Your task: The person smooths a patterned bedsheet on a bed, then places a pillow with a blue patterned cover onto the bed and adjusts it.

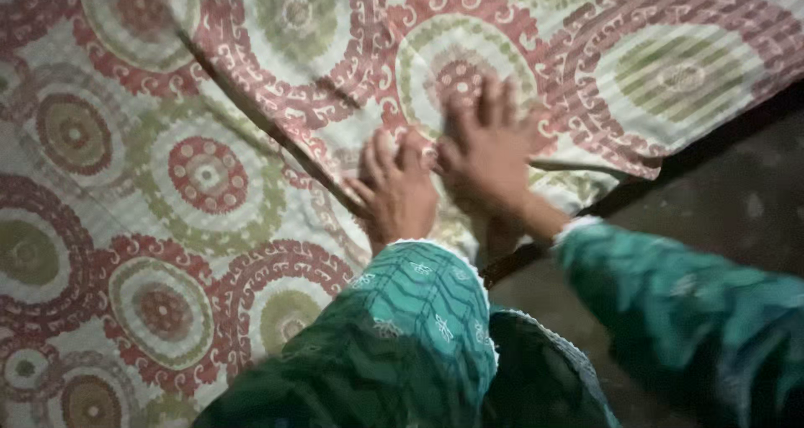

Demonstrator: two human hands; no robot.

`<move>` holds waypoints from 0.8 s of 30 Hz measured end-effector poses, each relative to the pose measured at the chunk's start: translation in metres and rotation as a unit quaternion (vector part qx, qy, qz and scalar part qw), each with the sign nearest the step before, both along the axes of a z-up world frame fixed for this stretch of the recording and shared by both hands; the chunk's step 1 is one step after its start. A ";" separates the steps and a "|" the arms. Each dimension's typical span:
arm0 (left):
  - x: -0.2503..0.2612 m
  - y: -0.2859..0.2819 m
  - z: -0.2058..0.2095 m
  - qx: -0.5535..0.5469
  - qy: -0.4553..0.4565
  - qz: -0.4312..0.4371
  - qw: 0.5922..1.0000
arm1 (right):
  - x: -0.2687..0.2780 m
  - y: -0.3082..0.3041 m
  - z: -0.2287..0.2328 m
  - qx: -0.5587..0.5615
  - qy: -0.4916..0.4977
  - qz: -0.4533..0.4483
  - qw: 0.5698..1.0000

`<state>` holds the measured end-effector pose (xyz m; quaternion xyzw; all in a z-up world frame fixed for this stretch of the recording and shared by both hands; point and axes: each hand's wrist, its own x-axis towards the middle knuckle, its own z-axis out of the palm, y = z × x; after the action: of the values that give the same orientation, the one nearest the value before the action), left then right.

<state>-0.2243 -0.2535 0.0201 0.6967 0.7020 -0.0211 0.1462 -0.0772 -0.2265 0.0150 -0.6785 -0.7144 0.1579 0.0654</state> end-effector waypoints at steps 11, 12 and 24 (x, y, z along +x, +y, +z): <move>-0.054 -0.076 0.036 0.131 -0.035 0.181 0.974 | -0.053 -0.098 0.052 -0.024 0.050 0.170 0.984; -0.054 -0.078 0.043 0.091 -0.029 0.209 0.973 | -0.047 -0.106 0.061 -0.034 0.057 0.175 0.982; -0.066 -0.078 0.024 -0.030 -0.023 0.167 0.985 | -0.048 -0.135 0.071 -0.065 0.102 0.169 0.978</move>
<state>-0.2903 -0.3315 0.0437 0.5650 0.8042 -0.0015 0.1844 -0.1256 -0.3614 0.0860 -0.5315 -0.7963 0.2811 0.0659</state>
